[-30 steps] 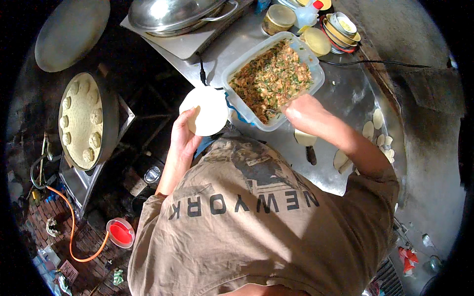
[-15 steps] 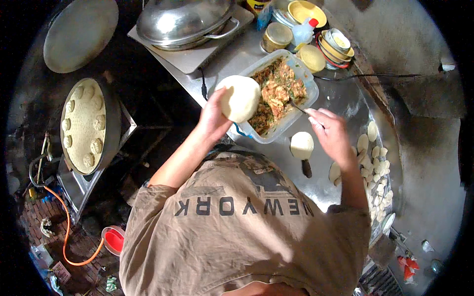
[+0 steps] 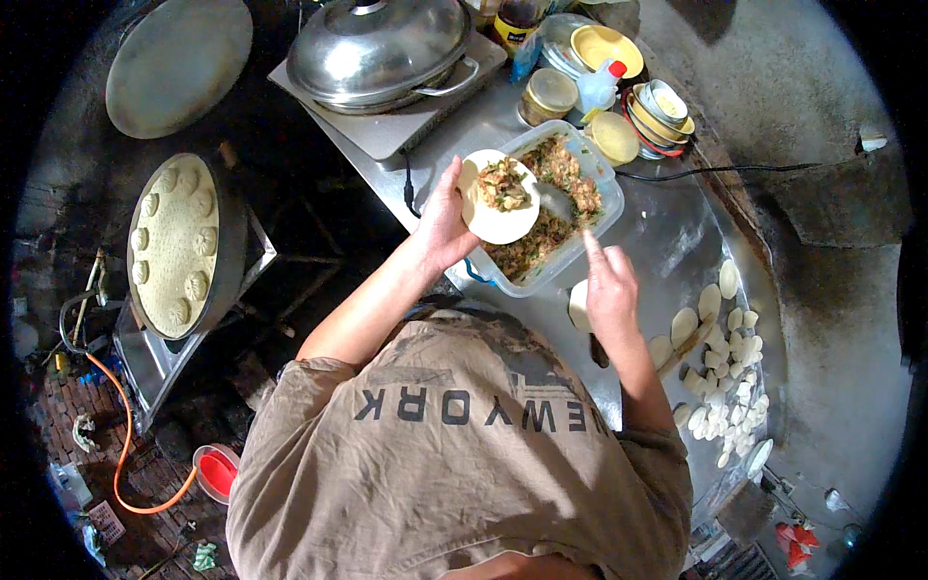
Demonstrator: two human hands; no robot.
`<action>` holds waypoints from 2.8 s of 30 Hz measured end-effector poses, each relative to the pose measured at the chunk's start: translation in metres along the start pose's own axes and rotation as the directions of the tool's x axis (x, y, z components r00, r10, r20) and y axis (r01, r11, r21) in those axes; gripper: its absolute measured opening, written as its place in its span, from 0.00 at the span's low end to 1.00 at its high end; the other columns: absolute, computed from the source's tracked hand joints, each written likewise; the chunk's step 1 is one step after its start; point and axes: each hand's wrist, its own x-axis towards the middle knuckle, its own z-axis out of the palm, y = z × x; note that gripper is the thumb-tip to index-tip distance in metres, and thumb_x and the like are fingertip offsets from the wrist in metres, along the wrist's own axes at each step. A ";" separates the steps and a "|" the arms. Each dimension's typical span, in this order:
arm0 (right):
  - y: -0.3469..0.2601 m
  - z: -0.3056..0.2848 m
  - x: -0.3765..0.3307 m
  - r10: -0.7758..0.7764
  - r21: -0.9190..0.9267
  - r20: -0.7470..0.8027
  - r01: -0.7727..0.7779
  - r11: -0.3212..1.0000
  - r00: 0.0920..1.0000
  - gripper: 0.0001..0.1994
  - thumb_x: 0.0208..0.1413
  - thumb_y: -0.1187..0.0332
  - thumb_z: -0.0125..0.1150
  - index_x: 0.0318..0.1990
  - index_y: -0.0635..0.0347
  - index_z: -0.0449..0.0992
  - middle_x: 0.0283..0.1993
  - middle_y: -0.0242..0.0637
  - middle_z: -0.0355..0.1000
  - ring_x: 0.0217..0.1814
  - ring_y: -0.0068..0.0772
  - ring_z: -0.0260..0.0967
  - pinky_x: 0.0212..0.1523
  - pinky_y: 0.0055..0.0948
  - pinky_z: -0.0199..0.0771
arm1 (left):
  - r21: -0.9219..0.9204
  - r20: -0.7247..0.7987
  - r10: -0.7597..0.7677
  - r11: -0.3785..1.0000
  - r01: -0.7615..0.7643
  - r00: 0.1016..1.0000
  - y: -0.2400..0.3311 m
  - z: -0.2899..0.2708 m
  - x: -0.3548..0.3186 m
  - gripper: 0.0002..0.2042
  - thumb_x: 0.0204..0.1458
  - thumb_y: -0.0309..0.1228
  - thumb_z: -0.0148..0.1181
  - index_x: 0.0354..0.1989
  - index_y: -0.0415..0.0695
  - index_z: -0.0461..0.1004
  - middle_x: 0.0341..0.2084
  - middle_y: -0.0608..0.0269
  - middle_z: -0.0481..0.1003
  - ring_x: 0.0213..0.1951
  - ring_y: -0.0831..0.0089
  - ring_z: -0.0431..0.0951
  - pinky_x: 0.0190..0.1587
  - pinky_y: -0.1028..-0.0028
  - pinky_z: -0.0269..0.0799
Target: The person prepares dumplings by spooning filling onto dough circles, pinching the dough to seal them, and placing the finished dumplings onto a large circular steaming tray.
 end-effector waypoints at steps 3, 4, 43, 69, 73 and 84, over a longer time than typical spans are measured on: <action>-0.009 -0.003 0.018 -0.030 0.092 -0.115 0.041 0.995 0.993 0.24 0.45 0.83 0.52 0.54 0.59 0.70 0.30 0.40 0.63 0.33 0.42 0.64 0.36 0.37 0.68 | 0.106 0.039 -0.036 0.994 0.032 0.999 0.001 0.002 -0.002 0.27 0.61 0.51 0.35 0.59 0.41 0.58 0.55 0.52 0.65 0.57 0.59 0.66 0.62 0.59 0.58; -0.009 0.004 0.019 -0.148 -0.017 -0.079 0.147 0.989 0.986 0.24 0.45 0.82 0.53 0.54 0.59 0.70 0.30 0.40 0.63 0.33 0.43 0.64 0.35 0.38 0.68 | 0.069 0.047 -0.037 0.997 0.034 0.998 -0.003 0.002 -0.003 0.27 0.61 0.51 0.35 0.59 0.41 0.58 0.55 0.52 0.66 0.57 0.59 0.67 0.62 0.59 0.58; -0.026 0.046 0.042 0.352 0.703 0.165 -0.360 0.613 0.921 0.08 0.52 0.73 0.60 0.39 0.65 0.76 0.27 0.33 0.72 0.27 0.19 0.68 0.28 0.20 0.69 | 0.300 0.034 0.266 0.917 -0.264 0.963 -0.028 -0.009 -0.021 0.17 0.49 0.21 0.57 0.50 0.38 0.67 0.43 0.58 0.74 0.46 0.67 0.75 0.52 0.66 0.72; 0.022 0.031 0.061 -0.316 -0.130 0.503 0.432 0.893 0.804 0.05 0.40 0.72 0.54 0.21 0.60 0.76 0.21 0.43 0.73 0.26 0.42 0.74 0.26 0.37 0.74 | 0.053 -0.136 0.337 0.941 -0.333 0.932 0.038 -0.063 -0.078 0.21 0.52 0.24 0.51 0.56 0.33 0.61 0.52 0.47 0.68 0.54 0.56 0.69 0.58 0.55 0.64; 0.013 0.054 0.051 -0.299 -0.127 0.428 0.385 0.914 0.853 0.05 0.40 0.71 0.54 0.20 0.60 0.75 0.21 0.43 0.73 0.24 0.41 0.74 0.24 0.37 0.74 | 0.045 -0.105 0.338 0.941 -0.335 0.935 0.035 -0.054 -0.077 0.22 0.51 0.26 0.52 0.56 0.34 0.61 0.52 0.48 0.68 0.54 0.56 0.69 0.58 0.55 0.64; 0.024 -0.009 0.052 0.007 0.325 0.570 -0.233 0.917 0.822 0.08 0.49 0.70 0.54 0.31 0.62 0.77 0.24 0.45 0.72 0.28 0.44 0.72 0.31 0.34 0.71 | 0.125 -0.211 0.321 0.946 -0.300 0.923 0.038 -0.048 -0.073 0.22 0.53 0.37 0.51 0.54 0.39 0.65 0.51 0.53 0.69 0.54 0.59 0.69 0.58 0.57 0.62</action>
